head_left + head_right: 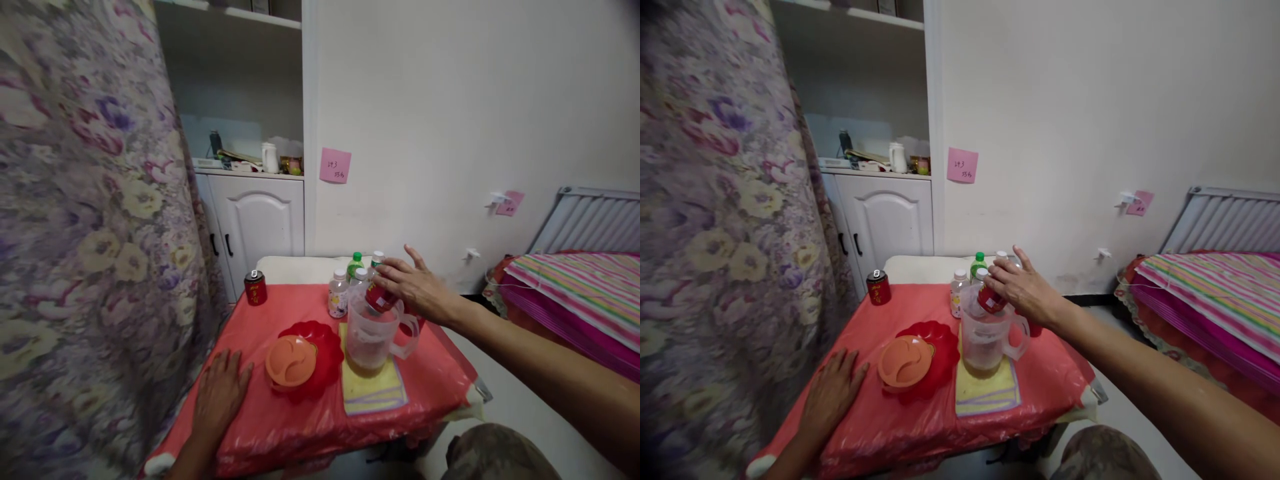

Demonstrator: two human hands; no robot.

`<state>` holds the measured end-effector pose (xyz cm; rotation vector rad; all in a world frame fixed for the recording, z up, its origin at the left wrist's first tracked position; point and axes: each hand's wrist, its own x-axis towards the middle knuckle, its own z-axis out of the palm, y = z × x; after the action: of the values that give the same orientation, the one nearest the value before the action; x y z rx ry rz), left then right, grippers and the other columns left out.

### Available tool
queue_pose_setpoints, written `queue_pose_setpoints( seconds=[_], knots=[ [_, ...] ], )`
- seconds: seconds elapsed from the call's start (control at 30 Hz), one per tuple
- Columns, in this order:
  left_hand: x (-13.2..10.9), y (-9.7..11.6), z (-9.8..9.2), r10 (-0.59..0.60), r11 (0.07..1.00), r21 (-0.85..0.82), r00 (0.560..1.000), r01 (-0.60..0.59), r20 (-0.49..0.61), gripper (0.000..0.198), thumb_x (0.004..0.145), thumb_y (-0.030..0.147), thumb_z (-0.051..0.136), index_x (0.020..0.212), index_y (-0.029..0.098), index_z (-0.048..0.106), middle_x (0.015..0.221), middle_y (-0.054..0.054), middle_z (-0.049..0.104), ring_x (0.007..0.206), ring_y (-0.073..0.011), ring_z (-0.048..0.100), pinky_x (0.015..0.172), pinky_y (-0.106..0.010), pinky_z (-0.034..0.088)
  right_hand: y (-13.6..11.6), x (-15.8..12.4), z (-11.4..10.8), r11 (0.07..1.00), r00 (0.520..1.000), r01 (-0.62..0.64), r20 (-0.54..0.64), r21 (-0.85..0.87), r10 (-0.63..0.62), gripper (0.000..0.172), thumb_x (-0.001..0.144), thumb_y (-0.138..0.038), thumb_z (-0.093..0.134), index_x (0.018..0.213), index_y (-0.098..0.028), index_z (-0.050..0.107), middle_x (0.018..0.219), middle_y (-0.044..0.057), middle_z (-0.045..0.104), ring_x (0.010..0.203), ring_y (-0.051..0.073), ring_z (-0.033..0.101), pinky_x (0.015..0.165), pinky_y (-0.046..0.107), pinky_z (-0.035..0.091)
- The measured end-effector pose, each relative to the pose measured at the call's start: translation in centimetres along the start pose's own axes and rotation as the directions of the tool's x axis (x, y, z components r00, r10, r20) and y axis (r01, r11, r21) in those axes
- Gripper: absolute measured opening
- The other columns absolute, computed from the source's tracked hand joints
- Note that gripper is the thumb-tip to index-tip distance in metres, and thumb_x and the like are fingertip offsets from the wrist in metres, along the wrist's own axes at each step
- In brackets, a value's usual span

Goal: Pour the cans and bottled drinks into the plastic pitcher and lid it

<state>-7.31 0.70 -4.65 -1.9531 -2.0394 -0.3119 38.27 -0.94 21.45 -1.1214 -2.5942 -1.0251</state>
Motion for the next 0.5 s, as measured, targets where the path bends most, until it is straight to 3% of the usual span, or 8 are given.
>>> queue_pose_setpoints(
  seconds=[0.5],
  knots=[
    [0.03, -0.31, 0.40, -0.002, 1.000, 0.015, 1.000, 0.002, 0.003, 0.061, 0.099, 0.044, 0.027, 0.139, 0.008, 0.056, 0.148, -0.020, 0.056, 0.141, -0.0339, 0.046, 0.114, -0.046, 0.035, -0.24, -0.44, -0.39, 0.997, 0.997, -0.081, 0.017, 0.018, 0.081, 0.049, 0.096, -0.009, 0.047, 0.143, -0.024, 0.051, 0.144, 0.010, 0.062, 0.136, 0.030, 0.050, 0.120, 0.066, 0.016]
  ],
)
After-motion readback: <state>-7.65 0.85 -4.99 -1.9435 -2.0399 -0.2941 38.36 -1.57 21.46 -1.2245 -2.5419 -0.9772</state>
